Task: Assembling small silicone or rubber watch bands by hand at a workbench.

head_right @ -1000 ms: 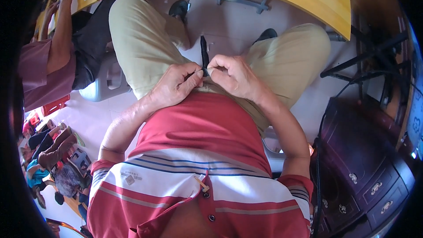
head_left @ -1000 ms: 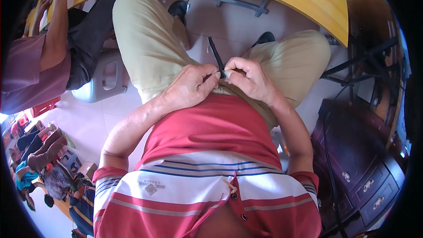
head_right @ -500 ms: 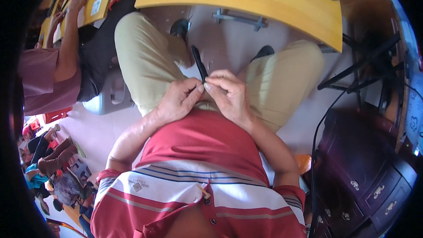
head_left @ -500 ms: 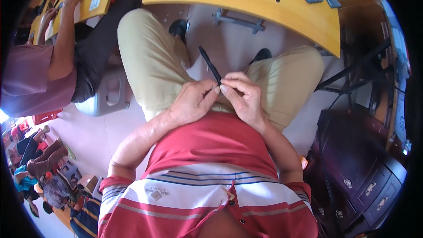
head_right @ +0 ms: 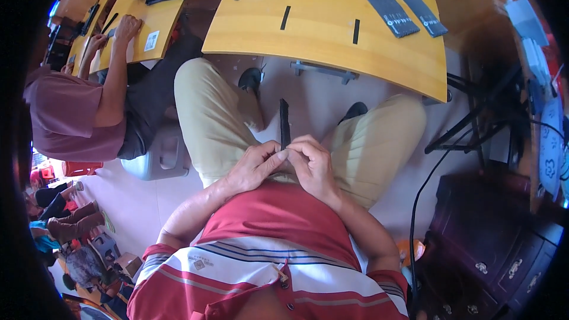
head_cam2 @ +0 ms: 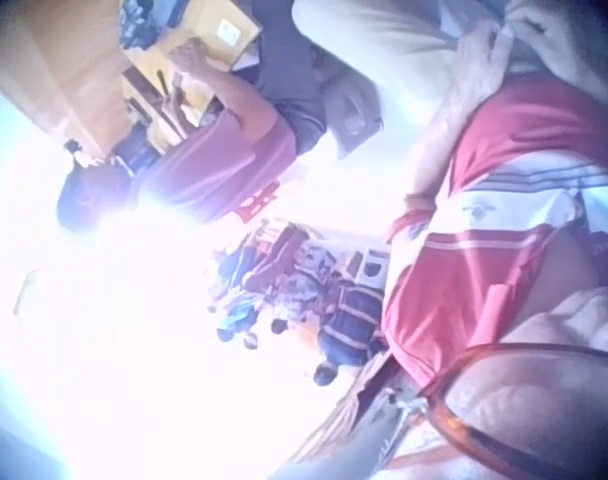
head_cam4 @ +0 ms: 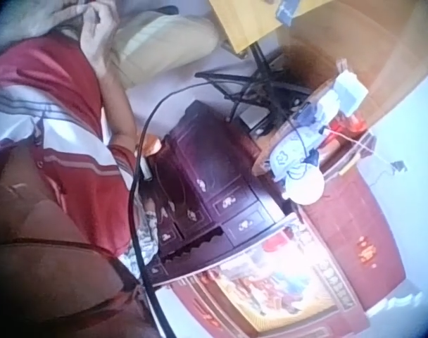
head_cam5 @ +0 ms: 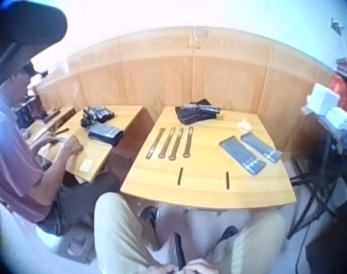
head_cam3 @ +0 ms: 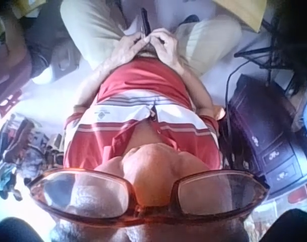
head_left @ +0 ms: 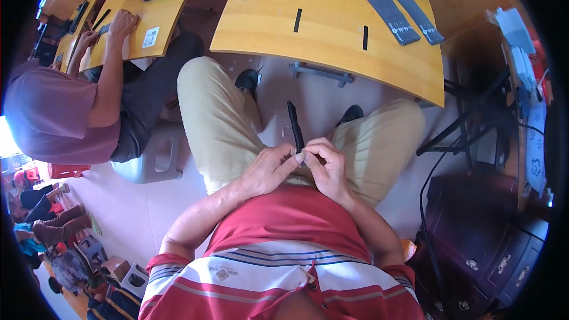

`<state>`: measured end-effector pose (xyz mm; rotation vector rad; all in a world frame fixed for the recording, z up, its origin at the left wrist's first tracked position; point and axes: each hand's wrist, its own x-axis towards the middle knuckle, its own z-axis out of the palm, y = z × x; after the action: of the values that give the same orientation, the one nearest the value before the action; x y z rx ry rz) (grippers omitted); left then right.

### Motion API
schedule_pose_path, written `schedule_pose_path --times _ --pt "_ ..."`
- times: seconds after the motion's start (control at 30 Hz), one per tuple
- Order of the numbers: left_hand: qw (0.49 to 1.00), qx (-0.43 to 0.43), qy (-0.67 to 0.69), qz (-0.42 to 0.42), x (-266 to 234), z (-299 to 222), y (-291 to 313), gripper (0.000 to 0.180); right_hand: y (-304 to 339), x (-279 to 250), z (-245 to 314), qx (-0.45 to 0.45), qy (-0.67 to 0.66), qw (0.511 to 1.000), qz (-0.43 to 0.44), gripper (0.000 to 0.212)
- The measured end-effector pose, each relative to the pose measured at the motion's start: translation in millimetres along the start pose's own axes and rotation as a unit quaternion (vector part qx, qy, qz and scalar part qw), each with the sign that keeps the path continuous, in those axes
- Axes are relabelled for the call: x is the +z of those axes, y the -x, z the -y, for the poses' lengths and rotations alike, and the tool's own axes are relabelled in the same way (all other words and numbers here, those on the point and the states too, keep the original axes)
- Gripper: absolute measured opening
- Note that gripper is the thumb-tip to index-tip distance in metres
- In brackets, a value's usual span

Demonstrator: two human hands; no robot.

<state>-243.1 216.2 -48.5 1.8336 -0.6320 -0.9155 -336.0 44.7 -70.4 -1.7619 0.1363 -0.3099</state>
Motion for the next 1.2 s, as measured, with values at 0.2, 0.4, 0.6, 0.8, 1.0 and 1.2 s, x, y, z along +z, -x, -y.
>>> schedule_pose_path --times 0.2,0.4,0.6,0.8,1.0,1.2 --pt "0.981 -0.046 0.181 0.055 6 13 1 0.035 7 3 -7 0.098 -0.108 0.989 0.002 0.008" --pt "0.984 -0.058 0.162 0.052 6 11 3 0.033 6 0 -2 0.075 -0.032 0.996 0.026 0.012" --pt "0.997 -0.005 0.063 0.037 -6 -10 10 0.029 -19 -19 15 -0.124 0.203 0.971 0.014 0.004" --pt "0.995 0.072 0.017 0.068 -33 -31 45 0.021 -65 -130 0 -0.057 0.303 0.918 -0.251 0.015" --pt "0.988 0.127 0.019 0.085 -51 -26 67 0.015 -106 -191 21 -0.077 0.257 0.88 -0.391 0.021" --pt "0.996 0.034 0.017 0.082 -63 5 79 0.019 -171 -259 56 -0.159 0.091 0.874 -0.45 0.021"
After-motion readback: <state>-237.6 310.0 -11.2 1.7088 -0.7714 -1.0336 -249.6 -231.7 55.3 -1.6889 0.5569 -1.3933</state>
